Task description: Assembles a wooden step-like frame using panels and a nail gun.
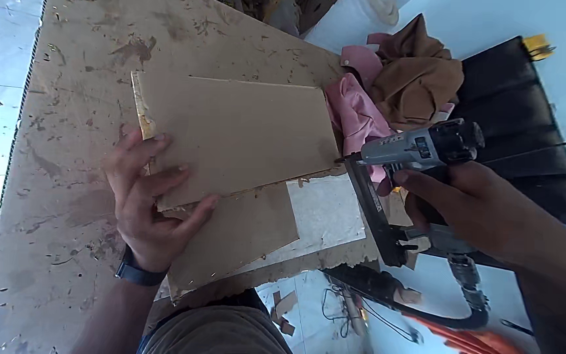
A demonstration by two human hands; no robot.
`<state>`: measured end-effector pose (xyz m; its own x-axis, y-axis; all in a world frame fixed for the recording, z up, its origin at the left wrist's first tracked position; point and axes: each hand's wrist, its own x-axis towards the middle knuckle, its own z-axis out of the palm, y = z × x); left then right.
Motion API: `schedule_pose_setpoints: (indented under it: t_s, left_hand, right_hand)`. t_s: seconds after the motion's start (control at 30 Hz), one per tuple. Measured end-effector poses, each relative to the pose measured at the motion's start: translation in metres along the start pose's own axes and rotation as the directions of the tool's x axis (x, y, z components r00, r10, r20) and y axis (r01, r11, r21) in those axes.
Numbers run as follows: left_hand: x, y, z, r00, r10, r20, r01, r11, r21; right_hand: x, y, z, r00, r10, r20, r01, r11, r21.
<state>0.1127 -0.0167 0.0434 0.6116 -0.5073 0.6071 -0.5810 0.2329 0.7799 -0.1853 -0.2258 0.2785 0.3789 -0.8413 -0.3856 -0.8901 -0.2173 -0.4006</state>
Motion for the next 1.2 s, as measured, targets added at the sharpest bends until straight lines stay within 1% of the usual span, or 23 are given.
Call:
schedule_pose_setpoints:
  t_s: [0.07, 0.17, 0.3, 0.47, 0.6, 0.7, 0.8, 0.93, 1.0, 1.1, 1.2]
  left_hand:
    - [0.0, -0.001, 0.0, 1.0, -0.001, 0.0, 0.001, 1.0, -0.009]
    - [0.003, 0.0, 0.0, 1.0, -0.002, -0.001, 0.002, 0.999, -0.033]
    - [0.003, 0.0, -0.002, 1.0, -0.023, -0.008, 0.023, 0.997, -0.073]
    - [0.004, 0.001, -0.002, 0.999, -0.037, -0.009, 0.036, 0.996, -0.086]
    - [0.003, -0.002, -0.003, 0.999, -0.045, -0.016, 0.043, 0.992, -0.118]
    - [0.004, -0.01, -0.01, 0.998, 0.011, 0.06, 0.002, 0.976, -0.216]
    - [0.012, -0.025, -0.03, 0.98, 0.074, 0.187, -0.013, 0.951, -0.309]
    - [0.025, -0.039, -0.042, 0.963, 0.137, 0.232, -0.057, 0.945, -0.321]
    - [0.028, -0.04, -0.043, 0.96, 0.15, 0.238, -0.068, 0.944, -0.322]
    - [0.031, -0.041, -0.043, 0.962, 0.159, 0.222, -0.079, 0.94, -0.333]
    - [0.034, -0.043, -0.046, 0.962, 0.153, 0.227, -0.036, 0.893, -0.449]
  right_hand:
    - [0.0, -0.011, -0.002, 0.999, 0.033, 0.023, -0.033, 0.999, -0.006]
    - [-0.007, -0.027, 0.001, 0.998, 0.065, 0.016, -0.065, 0.998, 0.004]
    - [-0.023, -0.057, 0.024, 0.999, 0.033, 0.041, -0.033, 0.999, -0.002]
    - [-0.034, -0.078, 0.035, 0.997, 0.073, 0.038, -0.072, 0.997, -0.035]
    - [-0.048, -0.111, 0.054, 0.997, 0.028, 0.07, -0.027, 1.0, -0.012]
    - [-0.053, -0.125, 0.065, 0.995, 0.036, 0.09, -0.031, 0.998, -0.048]
    - [-0.055, -0.134, 0.067, 0.996, 0.034, 0.083, -0.029, 0.997, -0.068]
    - [-0.065, -0.16, 0.08, 0.996, -0.05, 0.074, 0.052, 0.998, -0.026]
    - [-0.067, -0.167, 0.09, 0.992, -0.052, 0.113, 0.057, 0.998, -0.04]
    - [-0.068, -0.173, 0.094, 0.992, -0.04, 0.123, 0.05, 0.996, -0.076]
    - [-0.074, -0.18, 0.1, 0.991, -0.047, 0.124, 0.053, 0.998, -0.044]
